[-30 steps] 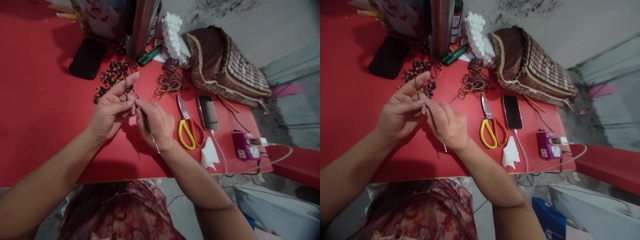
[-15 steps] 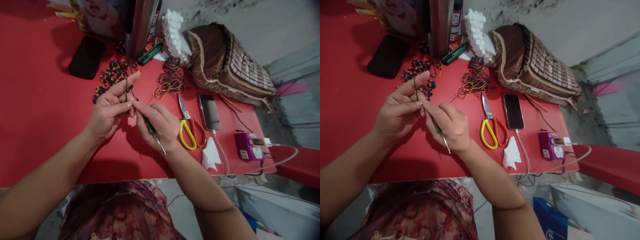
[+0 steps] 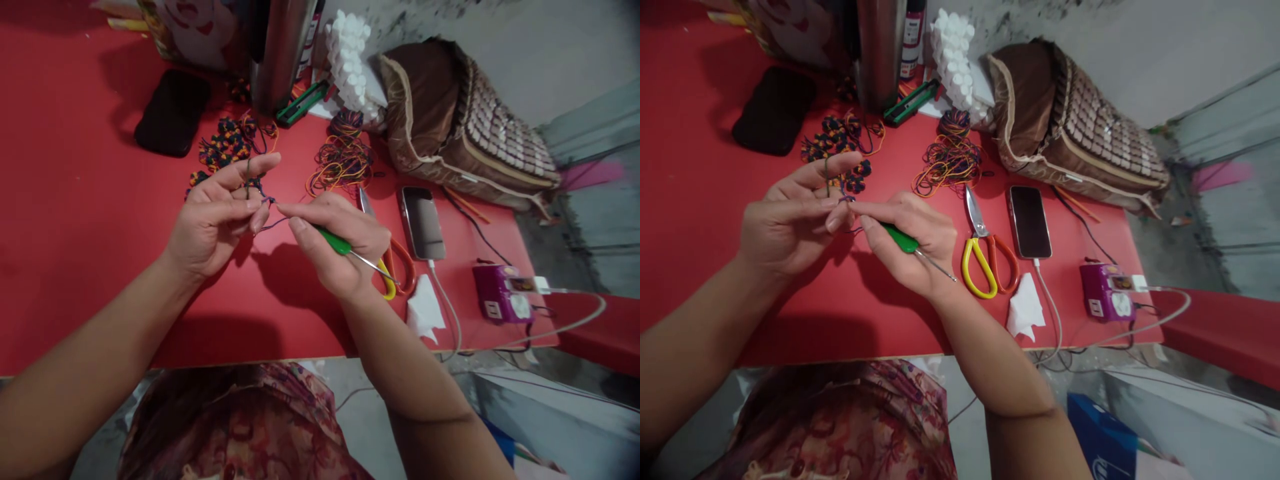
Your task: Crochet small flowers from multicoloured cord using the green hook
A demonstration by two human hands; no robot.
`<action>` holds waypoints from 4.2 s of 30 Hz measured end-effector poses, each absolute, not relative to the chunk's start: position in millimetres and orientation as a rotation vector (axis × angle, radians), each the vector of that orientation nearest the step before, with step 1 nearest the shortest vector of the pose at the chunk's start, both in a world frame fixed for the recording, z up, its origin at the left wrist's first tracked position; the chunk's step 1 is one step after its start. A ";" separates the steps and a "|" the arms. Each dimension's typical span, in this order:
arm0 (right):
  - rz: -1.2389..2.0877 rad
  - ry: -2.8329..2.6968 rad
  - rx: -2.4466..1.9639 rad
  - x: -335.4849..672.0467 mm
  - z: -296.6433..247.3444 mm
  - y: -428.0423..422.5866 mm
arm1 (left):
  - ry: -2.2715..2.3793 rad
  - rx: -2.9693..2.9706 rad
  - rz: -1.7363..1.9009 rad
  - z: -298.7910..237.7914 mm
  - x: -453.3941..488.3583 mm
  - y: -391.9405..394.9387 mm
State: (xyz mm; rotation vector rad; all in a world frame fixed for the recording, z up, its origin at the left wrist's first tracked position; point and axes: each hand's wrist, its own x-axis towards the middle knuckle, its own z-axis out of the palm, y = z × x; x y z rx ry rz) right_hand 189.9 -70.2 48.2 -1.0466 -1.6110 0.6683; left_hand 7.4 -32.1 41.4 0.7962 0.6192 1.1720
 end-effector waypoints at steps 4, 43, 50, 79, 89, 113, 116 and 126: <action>0.850 -1.418 -1.062 192.6 44.0 -64.0 | 0.566 0.750 1.131 41.4 4.5 -30.0; 1.465 -0.946 -0.916 181.5 16.7 -42.1 | 0.500 0.518 0.998 28.2 12.4 -33.3; 1.247 -1.110 -0.975 178.3 23.2 -46.4 | 0.491 0.576 0.981 24.5 8.8 -31.9; 1.437 -0.991 -0.737 179.3 22.9 -40.2 | 0.541 0.598 1.032 25.1 9.3 -31.4; 1.079 -1.178 -0.897 172.4 19.7 -51.0 | 0.485 0.583 1.085 29.6 11.4 -31.4; 0.569 -1.593 -1.085 173.8 31.0 -69.2 | 0.539 0.658 1.147 28.1 20.4 -37.3; 0.693 -1.493 -1.084 172.2 25.0 -67.5 | 0.522 0.647 1.145 27.2 20.2 -36.9; 0.437 -1.647 -1.015 167.5 17.6 -68.1 | 0.566 0.476 1.093 30.7 20.7 -39.1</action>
